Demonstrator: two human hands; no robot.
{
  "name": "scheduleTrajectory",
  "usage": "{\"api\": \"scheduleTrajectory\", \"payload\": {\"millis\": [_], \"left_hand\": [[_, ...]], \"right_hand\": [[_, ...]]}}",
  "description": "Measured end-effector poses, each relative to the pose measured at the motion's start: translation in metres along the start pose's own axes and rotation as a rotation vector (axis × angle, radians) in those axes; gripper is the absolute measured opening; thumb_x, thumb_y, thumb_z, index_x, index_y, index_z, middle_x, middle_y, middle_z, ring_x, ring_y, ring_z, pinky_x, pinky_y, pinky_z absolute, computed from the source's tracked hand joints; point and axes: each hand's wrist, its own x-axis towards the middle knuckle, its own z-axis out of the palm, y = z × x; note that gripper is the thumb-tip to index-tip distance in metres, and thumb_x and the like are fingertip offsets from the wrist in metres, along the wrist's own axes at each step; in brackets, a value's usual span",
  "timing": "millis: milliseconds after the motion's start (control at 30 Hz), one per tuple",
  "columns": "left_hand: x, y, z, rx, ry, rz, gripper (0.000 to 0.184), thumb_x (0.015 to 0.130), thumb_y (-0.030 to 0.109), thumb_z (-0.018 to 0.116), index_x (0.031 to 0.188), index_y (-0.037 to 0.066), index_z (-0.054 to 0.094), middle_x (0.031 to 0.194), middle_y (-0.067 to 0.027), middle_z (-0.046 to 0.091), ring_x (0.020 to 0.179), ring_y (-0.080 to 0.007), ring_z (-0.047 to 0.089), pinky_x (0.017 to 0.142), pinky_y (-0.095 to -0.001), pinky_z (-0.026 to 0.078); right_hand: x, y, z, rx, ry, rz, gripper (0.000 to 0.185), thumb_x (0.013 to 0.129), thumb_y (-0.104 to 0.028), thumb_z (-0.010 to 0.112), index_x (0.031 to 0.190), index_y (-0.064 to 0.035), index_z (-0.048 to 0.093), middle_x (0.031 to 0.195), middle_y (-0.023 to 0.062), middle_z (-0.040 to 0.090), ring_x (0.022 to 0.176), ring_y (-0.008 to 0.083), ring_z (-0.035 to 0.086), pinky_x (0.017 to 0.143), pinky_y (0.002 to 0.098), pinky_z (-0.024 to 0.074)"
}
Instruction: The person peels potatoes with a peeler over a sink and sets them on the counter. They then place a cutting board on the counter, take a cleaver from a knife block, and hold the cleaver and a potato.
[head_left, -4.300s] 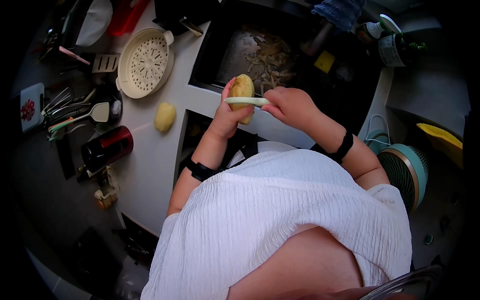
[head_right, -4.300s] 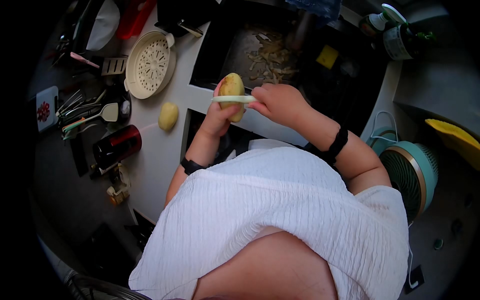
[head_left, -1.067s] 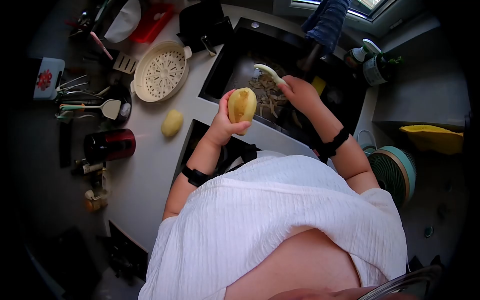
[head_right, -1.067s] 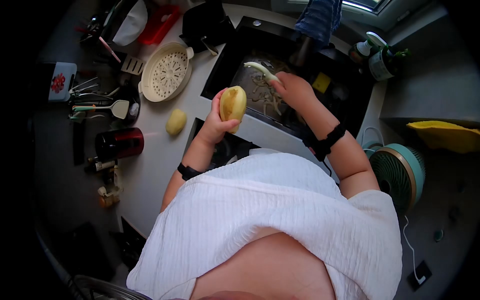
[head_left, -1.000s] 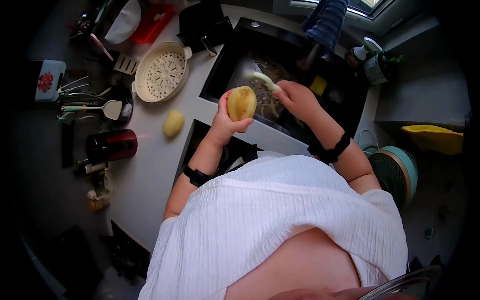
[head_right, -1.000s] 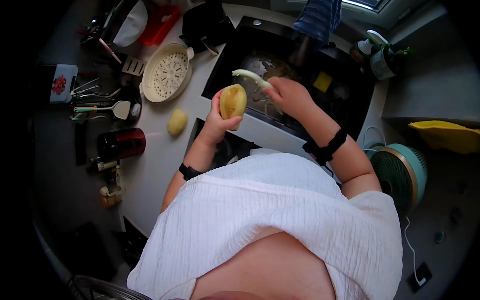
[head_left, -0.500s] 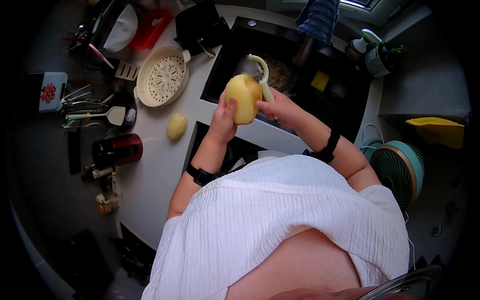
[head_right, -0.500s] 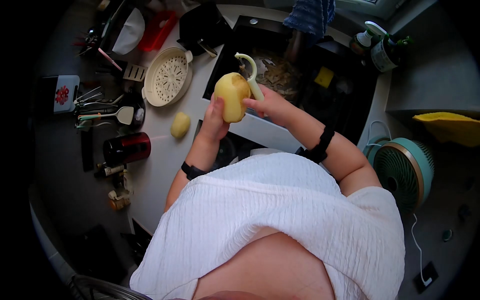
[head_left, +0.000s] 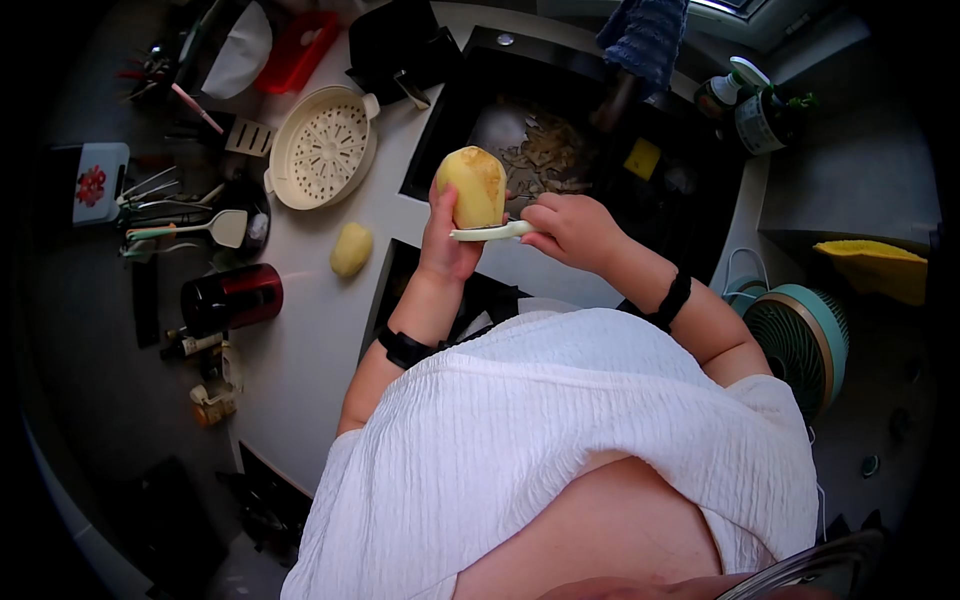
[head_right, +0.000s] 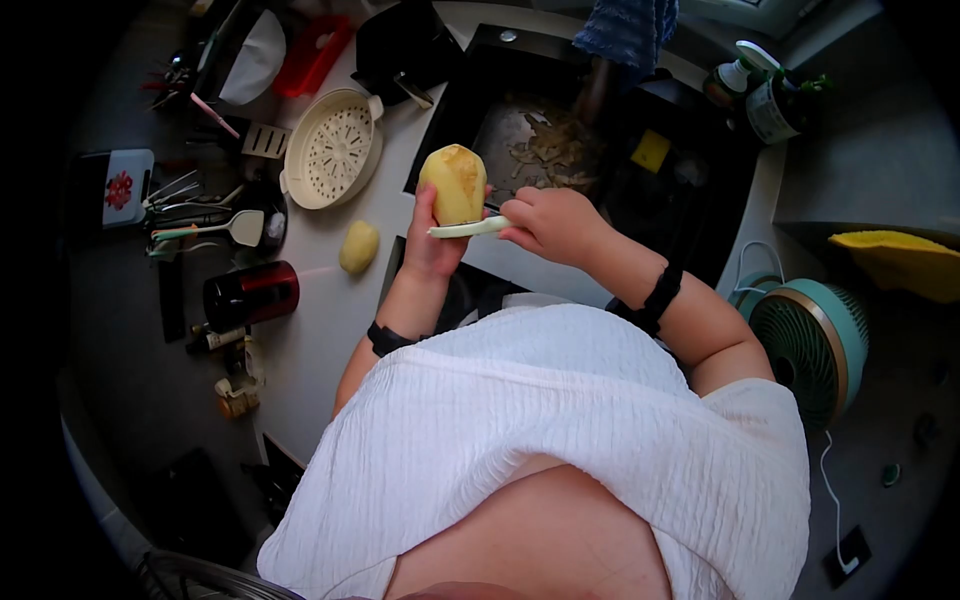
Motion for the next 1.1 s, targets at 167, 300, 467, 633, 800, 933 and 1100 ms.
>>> {"api": "scheduleTrajectory", "payload": {"millis": [167, 300, 467, 633, 800, 933, 1100], "left_hand": [[0.0, -0.004, -0.001, 0.112, -0.024, 0.047, 0.054, 0.089, 0.038, 0.058, 0.134, 0.015, 0.04, 0.123, -0.0129, 0.055, 0.105, -0.0317, 0.061, 0.083, -0.0434, 0.054], [0.002, -0.011, -0.003, 0.124, 0.024, 0.085, 0.057, 0.085, 0.038, 0.062, 0.132, 0.013, 0.043, 0.12, -0.012, 0.057, 0.105, -0.0301, 0.061, 0.08, -0.0409, 0.055], [0.0, -0.016, -0.02, 0.068, 0.028, 0.008, 0.06, 0.083, 0.029, 0.064, 0.136, 0.016, 0.038, 0.126, -0.0105, 0.051, 0.114, -0.029, 0.055, 0.092, -0.0443, 0.05], [0.001, -0.013, -0.015, 0.121, 0.041, 0.057, 0.065, 0.078, 0.034, 0.07, 0.133, 0.013, 0.042, 0.123, -0.0102, 0.054, 0.11, -0.029, 0.058, 0.09, -0.0436, 0.052], [0.002, -0.006, -0.026, 0.096, -0.048, -0.04, 0.065, 0.08, 0.021, 0.067, 0.137, 0.018, 0.035, 0.129, -0.0088, 0.049, 0.12, -0.0282, 0.05, 0.1, -0.0451, 0.045], [-0.001, -0.007, -0.023, 0.135, -0.07, -0.08, 0.07, 0.077, 0.019, 0.07, 0.138, 0.018, 0.036, 0.128, -0.0076, 0.049, 0.121, -0.0265, 0.049, 0.101, -0.044, 0.044], [0.004, -0.005, -0.022, 0.123, -0.067, -0.048, 0.073, 0.074, 0.016, 0.071, 0.138, 0.019, 0.035, 0.129, -0.0071, 0.048, 0.122, -0.0258, 0.049, 0.101, -0.0432, 0.043]], "right_hand": [[0.002, 0.007, 0.0, -0.026, -0.036, -0.009, 0.024, 0.089, -0.039, 0.058, 0.095, -0.0151, 0.059, 0.083, 0.0054, 0.057, 0.073, 0.0281, 0.061, 0.062, 0.039, 0.0488], [0.006, 0.019, -0.007, -0.016, -0.051, 0.025, 0.026, 0.089, -0.04, 0.057, 0.095, -0.0147, 0.06, 0.084, 0.006, 0.059, 0.076, 0.0293, 0.061, 0.064, 0.04, 0.0489], [0.013, 0.038, -0.006, 0.003, -0.002, 0.064, 0.03, 0.091, -0.042, 0.054, 0.096, -0.0132, 0.059, 0.088, 0.0076, 0.061, 0.08, 0.0304, 0.061, 0.066, 0.0413, 0.0489], [0.013, 0.027, 0.003, -0.028, 0.046, 0.138, 0.028, 0.09, -0.04, 0.057, 0.098, -0.0127, 0.06, 0.087, 0.0081, 0.061, 0.077, 0.0306, 0.06, 0.065, 0.0393, 0.0485], [0.007, 0.03, 0.009, -0.02, 0.018, 0.12, 0.029, 0.09, -0.04, 0.057, 0.098, -0.0126, 0.06, 0.085, 0.0081, 0.061, 0.076, 0.0301, 0.06, 0.064, 0.0389, 0.049], [0.01, 0.035, -0.004, -0.069, -0.064, 0.058, 0.029, 0.09, -0.041, 0.057, 0.097, -0.0125, 0.06, 0.084, 0.0079, 0.061, 0.075, 0.0305, 0.06, 0.064, 0.0389, 0.0488], [0.012, 0.035, -0.002, -0.064, 0.02, 0.1, 0.031, 0.09, -0.045, 0.055, 0.093, -0.0141, 0.058, 0.084, 0.0075, 0.061, 0.075, 0.0305, 0.062, 0.062, 0.0408, 0.0489]]}}
